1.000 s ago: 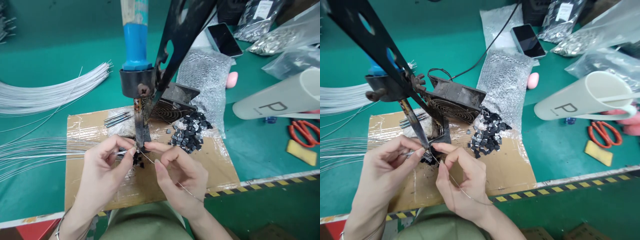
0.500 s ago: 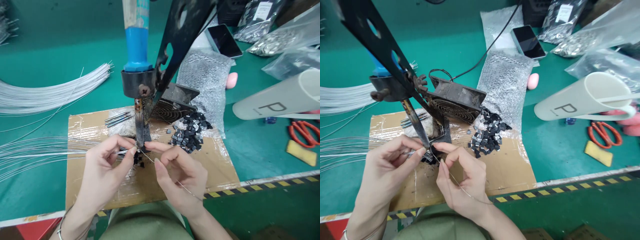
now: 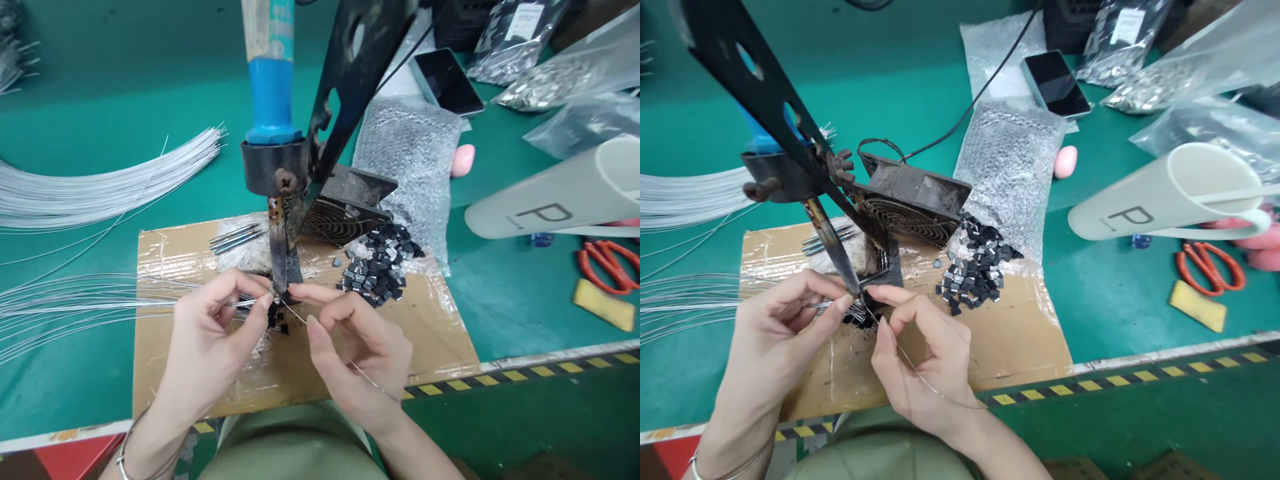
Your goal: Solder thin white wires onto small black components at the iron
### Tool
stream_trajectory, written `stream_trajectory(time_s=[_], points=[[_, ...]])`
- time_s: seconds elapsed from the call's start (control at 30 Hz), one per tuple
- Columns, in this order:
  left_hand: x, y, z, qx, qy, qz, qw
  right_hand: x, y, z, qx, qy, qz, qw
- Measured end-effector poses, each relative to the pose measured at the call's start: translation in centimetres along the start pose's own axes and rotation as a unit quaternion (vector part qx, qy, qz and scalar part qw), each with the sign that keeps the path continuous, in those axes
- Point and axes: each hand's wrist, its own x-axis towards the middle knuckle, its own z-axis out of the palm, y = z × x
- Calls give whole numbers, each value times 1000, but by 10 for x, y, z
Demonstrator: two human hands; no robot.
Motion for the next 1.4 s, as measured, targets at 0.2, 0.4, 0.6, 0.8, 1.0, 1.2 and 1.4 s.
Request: stream_trajectory(time_s=[0.2,0.4,0.6,0.8,1.0,1.2,1.4], points=[[-1,3,1,-7,4,3,1000,-1,-1,1,10,-3,5,1000],[-2,3,1,7,7,4,1000,0,-4,0,-17,-7,-3,1000],[-2,3,0,14,14,0,1000,-1,-4,0,-20,3,-4,1000],[-1,3,0,8,12,7,1000,1,-4,3,-28,15,-12,999],[-3,3,0,8,10,-4,1000,3,-6,2,-46,9,-26,999],[-4,3,1,8,17,14,1000,2,-6,3,-36,13,-29,999],[-3,3,1,19,12,9,1000,0,-4,2,-24,7,-17,1000]])
